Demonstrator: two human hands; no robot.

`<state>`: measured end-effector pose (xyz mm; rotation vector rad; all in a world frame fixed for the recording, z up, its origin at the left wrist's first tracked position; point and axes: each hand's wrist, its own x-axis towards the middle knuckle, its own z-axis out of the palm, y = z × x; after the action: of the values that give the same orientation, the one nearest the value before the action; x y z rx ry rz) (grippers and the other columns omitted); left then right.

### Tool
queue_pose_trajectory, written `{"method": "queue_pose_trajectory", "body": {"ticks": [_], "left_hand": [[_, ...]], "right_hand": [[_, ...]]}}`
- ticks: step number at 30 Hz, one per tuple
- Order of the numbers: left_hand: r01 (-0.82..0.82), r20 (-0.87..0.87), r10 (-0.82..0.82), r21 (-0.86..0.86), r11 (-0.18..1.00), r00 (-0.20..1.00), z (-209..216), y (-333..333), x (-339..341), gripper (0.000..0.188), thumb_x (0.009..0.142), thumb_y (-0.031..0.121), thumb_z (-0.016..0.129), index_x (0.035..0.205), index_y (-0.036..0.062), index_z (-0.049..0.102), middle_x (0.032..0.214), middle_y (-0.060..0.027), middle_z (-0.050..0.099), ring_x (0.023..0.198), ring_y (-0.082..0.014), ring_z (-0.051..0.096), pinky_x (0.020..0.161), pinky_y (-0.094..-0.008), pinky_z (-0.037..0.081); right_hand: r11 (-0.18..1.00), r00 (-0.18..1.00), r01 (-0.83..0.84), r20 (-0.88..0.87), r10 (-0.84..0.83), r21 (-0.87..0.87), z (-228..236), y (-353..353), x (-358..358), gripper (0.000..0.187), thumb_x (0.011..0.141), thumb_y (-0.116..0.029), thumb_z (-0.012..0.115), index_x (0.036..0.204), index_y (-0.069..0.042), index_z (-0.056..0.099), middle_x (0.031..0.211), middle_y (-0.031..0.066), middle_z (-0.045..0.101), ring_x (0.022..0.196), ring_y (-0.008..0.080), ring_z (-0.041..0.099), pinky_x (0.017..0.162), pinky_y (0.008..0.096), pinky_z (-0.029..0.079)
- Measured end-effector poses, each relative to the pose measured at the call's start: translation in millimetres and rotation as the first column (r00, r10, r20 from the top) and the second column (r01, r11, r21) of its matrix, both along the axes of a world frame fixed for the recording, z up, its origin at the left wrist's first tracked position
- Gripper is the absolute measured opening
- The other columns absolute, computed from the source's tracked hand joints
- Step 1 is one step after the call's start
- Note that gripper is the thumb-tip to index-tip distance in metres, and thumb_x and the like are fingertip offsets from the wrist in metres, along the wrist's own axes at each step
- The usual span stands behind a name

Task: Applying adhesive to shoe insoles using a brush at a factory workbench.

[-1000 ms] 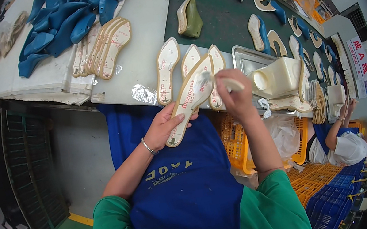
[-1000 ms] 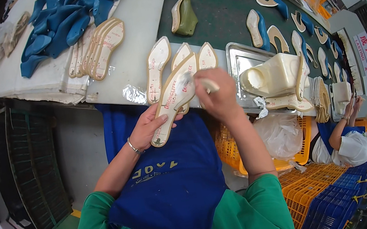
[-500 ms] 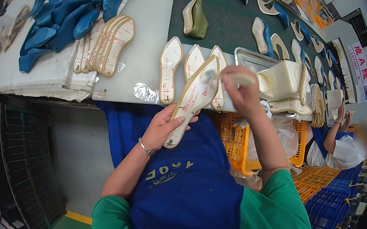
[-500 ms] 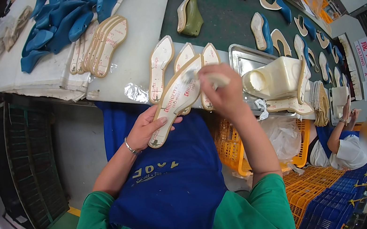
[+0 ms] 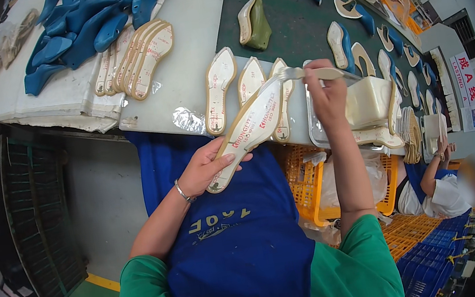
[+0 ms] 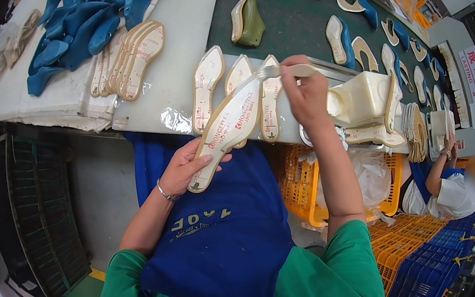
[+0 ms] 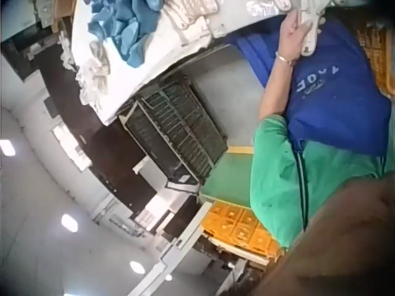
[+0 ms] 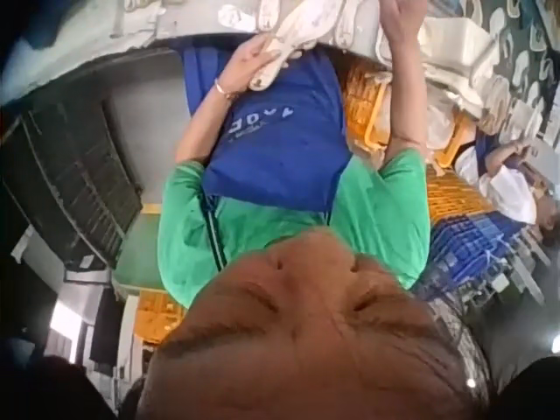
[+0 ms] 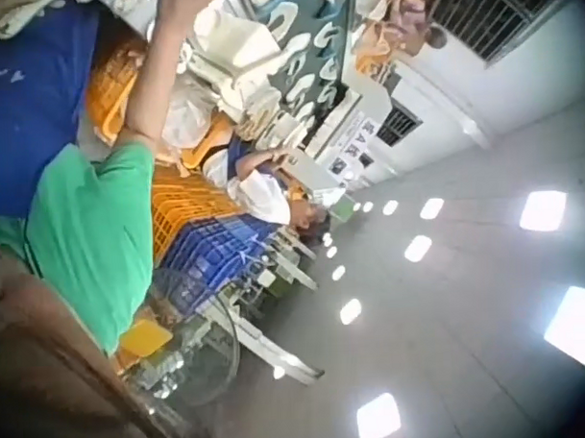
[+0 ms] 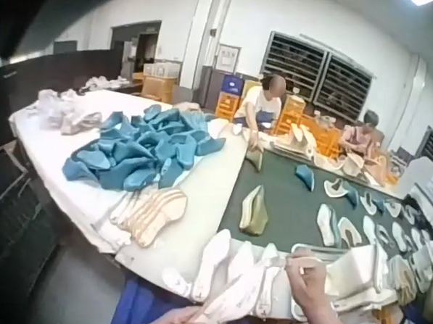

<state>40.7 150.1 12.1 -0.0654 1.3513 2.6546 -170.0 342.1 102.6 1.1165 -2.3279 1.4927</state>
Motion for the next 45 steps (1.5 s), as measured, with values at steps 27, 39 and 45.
{"method": "queue_pose_trajectory", "body": {"ticks": [27,39,45], "left_hand": [[-0.1,0.059,0.096,0.076,0.992,0.994,7.6,3.0,-4.3,0.047,0.098,0.01,0.053,0.142,-0.002,0.039,0.131,-0.0175,0.057,0.115,-0.0263,0.062,0.086,-0.0305,0.056],[-0.212,0.112,0.197,0.146,0.966,0.974,14.3,13.7,-3.9,0.041,0.1,0.01,0.05,0.139,-0.0008,0.042,0.128,-0.0142,0.059,0.114,-0.0233,0.063,0.083,-0.028,0.056],[-0.241,0.121,0.223,0.154,0.958,0.967,19.5,17.8,-2.5,0.039,0.099,0.009,0.051,0.136,-0.001,0.044,0.128,-0.0142,0.059,0.114,-0.0236,0.063,0.083,-0.0288,0.056]], "right_hand": [[0.986,0.956,-0.043,0.282,0.088,-0.163,-26.5,3.3,54.2,0.009,0.09,-0.007,0.061,0.092,0.001,0.063,0.079,0.0078,0.063,0.068,0.0136,0.06,0.061,0.0261,0.046],[0.977,0.982,-0.053,0.169,0.088,-0.205,-34.5,-9.7,63.7,0.005,0.087,-0.003,0.06,0.088,0.002,0.063,0.076,0.0078,0.063,0.066,0.016,0.06,0.062,0.027,0.046],[0.975,0.961,-0.036,0.259,0.093,-0.218,-31.0,-10.3,72.8,0.007,0.089,-0.004,0.06,0.089,0.002,0.063,0.079,0.0084,0.063,0.069,0.0138,0.06,0.063,0.0263,0.046]]}}
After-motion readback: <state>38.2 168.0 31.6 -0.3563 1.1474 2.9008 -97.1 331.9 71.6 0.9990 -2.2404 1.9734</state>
